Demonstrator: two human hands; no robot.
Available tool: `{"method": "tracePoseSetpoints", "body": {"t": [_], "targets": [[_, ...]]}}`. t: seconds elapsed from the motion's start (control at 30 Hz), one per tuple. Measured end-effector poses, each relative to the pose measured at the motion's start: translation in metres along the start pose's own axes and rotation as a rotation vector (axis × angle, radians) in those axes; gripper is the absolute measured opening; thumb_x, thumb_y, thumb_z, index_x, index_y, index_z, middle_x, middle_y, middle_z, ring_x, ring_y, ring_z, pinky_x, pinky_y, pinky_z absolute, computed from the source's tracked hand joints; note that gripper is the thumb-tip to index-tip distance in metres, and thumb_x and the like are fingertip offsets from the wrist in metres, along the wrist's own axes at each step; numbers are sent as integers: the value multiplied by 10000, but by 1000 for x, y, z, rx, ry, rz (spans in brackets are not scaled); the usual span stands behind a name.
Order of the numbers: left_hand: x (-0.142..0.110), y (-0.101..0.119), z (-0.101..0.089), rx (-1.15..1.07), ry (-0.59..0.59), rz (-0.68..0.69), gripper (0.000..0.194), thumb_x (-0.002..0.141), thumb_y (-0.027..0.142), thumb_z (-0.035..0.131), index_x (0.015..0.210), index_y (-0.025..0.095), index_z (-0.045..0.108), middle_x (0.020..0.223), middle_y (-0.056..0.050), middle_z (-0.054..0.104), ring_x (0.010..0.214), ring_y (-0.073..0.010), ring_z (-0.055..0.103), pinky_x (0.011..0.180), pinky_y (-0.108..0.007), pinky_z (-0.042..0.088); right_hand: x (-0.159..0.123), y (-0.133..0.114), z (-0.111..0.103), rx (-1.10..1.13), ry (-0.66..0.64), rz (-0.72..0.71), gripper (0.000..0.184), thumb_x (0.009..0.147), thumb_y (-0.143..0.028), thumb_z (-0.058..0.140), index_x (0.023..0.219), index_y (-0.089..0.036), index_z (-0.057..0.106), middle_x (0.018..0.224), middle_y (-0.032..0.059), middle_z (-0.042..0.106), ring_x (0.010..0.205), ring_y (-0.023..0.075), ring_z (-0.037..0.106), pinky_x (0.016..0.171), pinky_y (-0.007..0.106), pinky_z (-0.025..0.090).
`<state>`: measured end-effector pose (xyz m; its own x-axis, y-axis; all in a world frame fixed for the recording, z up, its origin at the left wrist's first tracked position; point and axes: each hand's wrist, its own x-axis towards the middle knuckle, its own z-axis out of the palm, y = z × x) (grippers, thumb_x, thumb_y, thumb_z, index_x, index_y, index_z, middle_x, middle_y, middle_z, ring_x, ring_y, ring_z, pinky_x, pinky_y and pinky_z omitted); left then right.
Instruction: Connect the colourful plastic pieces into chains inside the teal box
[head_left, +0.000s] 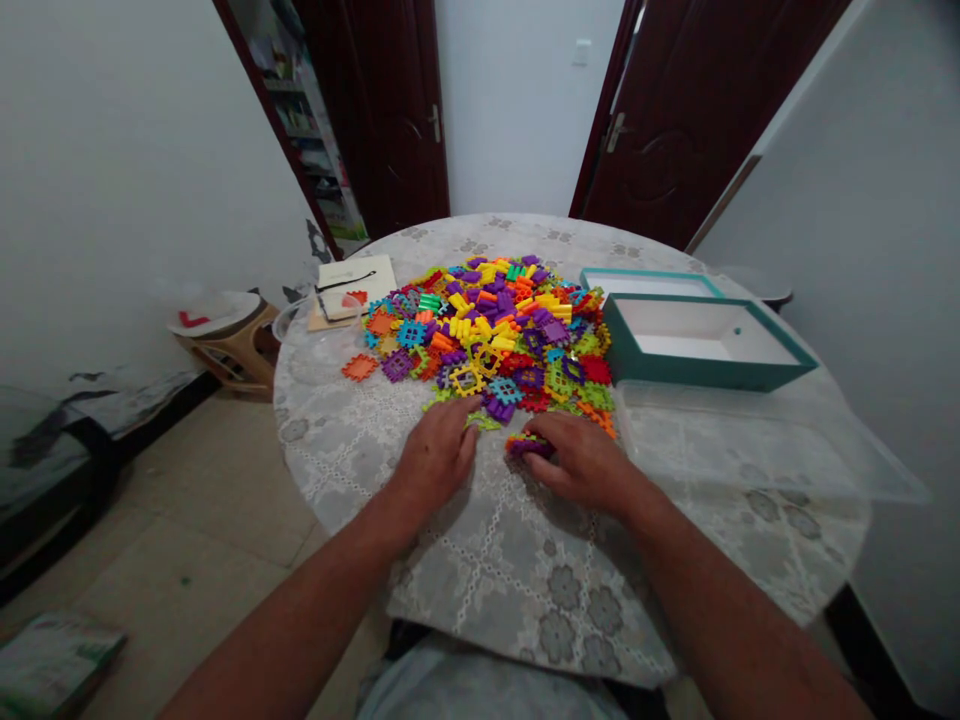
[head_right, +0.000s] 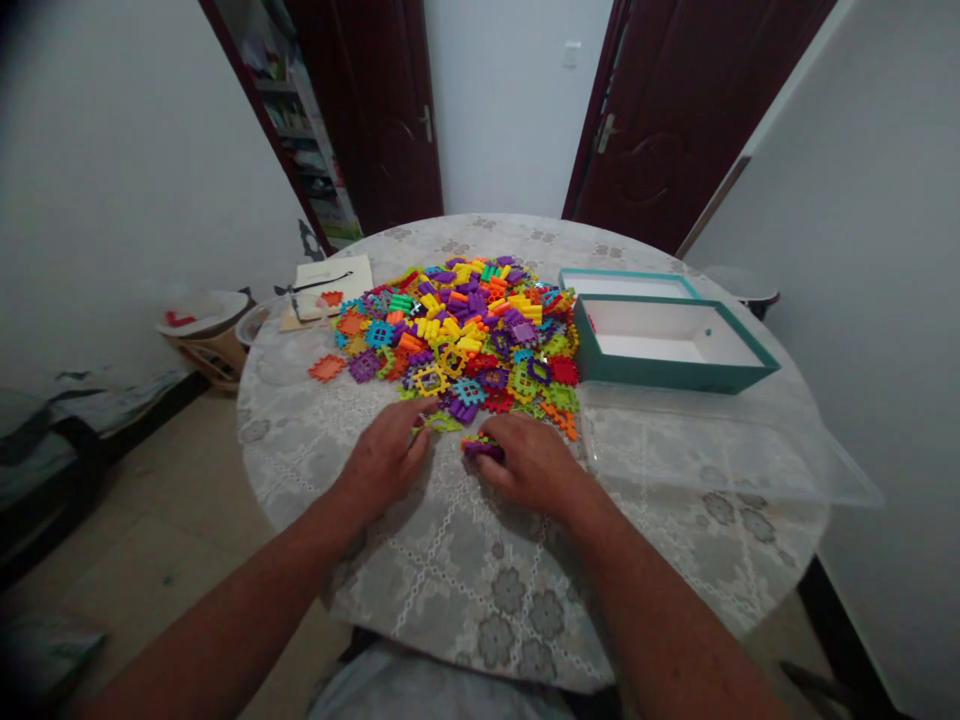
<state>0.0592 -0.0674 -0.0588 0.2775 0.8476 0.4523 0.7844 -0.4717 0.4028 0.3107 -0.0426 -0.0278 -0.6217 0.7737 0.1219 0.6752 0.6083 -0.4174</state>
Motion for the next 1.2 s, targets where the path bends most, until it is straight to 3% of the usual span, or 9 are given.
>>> {"method": "tracePoseSetpoints", "body": {"t": [0.13, 0.3, 0.57, 0.67, 1.03, 1.2], "targets": [[3, -4, -7, 161, -107, -98, 345, 975, 248, 673, 1312, 181, 642, 1305, -152, 690, 1245, -322, 628, 1090, -507, 550, 0, 0, -4, 28, -36, -13, 86, 964, -286, 647, 969, -201, 651, 947, 59, 693, 883, 205, 599, 786, 316, 386], [6, 2, -4, 212, -209, -133, 314, 982, 239, 665, 1292, 188, 666, 1280, -138, 676, 1237, -306, 613, 1062, -467, 555, 0, -1, -3, 46, -61, -19, 70, 960, -267, 647, 983, -201, 649, 955, 53, 697, 881, 199, 595, 778, 314, 385], [31, 11, -11, 183, -206, -60, 326, 1016, 326, 645, 1315, 199, 633, 1267, -142, 666, 1223, -308, 605, 1050, -462, 532, 0, -1, 0, 42, -54, -56, 178, 988, -297, 635, 1136, -213, 687, 1062, 87, 730, 978, 240, 643, 861, 358, 462], [44, 12, -9, 217, -224, -72, 300, 1006, 334, 667, 1279, 216, 637, 1240, -128, 678, 1184, -301, 615, 1012, -439, 534, 0, -2, 1, 81, -26, -63, 300, 983, -288, 637, 1273, -215, 664, 1175, 104, 736, 1074, 253, 658, 936, 383, 487], [74, 13, 10, 330, -289, -52, 314, 973, 392, 708, 1222, 202, 681, 1193, -147, 682, 1113, -331, 625, 926, -437, 539, 1, 1, 5, 120, -5, -59, 376, 977, -229, 629, 1350, -186, 635, 1281, 129, 733, 1152, 262, 675, 1008, 406, 502], [82, 5, 17, 281, -281, -64, 198, 995, 339, 655, 1131, 206, 708, 1117, -123, 698, 1053, -291, 647, 905, -395, 529, 1, 6, 2, 143, 25, -13, 474, 975, -241, 664, 1442, -220, 588, 1339, 130, 716, 1192, 270, 671, 1020, 409, 501]]}}
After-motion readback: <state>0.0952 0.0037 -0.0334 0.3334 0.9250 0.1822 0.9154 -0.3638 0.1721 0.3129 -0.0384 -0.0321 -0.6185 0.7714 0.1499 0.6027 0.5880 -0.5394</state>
